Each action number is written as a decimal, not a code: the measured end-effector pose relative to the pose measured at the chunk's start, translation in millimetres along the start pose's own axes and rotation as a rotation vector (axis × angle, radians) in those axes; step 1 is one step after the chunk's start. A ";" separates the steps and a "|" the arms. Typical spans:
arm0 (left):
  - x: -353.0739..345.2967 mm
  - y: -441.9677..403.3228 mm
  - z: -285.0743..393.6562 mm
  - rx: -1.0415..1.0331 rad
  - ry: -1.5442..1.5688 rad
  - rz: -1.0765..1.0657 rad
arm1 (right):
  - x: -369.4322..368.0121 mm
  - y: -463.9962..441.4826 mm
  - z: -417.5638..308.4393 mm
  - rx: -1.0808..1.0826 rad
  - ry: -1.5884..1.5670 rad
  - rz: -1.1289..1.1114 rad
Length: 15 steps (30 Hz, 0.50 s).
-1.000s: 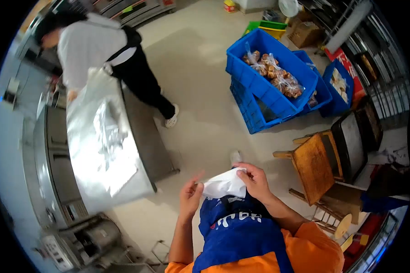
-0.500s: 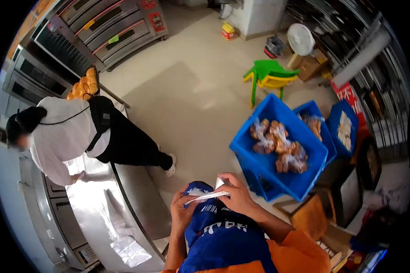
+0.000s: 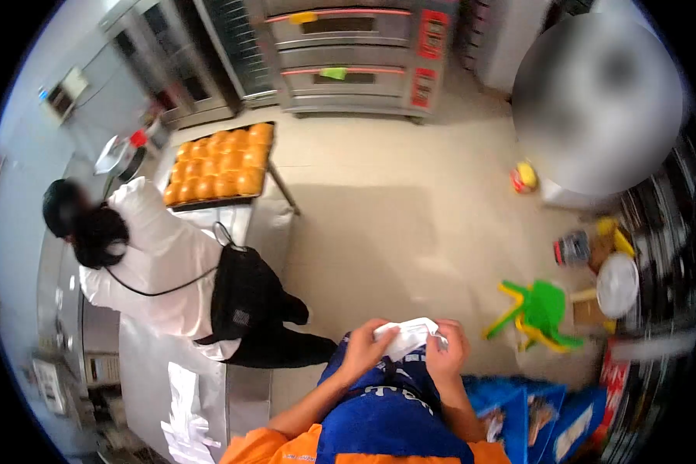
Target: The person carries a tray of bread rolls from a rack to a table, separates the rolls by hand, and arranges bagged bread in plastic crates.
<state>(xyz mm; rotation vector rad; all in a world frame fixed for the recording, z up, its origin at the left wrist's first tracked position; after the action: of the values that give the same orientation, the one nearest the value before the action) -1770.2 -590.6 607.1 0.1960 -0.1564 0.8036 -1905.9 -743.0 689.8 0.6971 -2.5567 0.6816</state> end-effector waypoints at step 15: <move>48.4 -365.1 -2.5 0.293 0.639 0.086 | -288.4 -394.5 94.0 -0.039 -0.215 -0.918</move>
<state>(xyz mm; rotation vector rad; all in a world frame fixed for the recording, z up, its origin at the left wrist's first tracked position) -1471.7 -803.7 573.2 0.1997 0.5612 0.9371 -1481.0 -989.4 609.9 1.8158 -2.0445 0.2392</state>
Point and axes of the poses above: each hand's wrist, its own y-axis away from the middle knuckle, its own x-axis out of the back of the hand, z = x × y, the point moved 8 cm from there along -y, towards the middle knuckle, and after that the axes turned 9 degrees about -x, right-handed, at the moved point
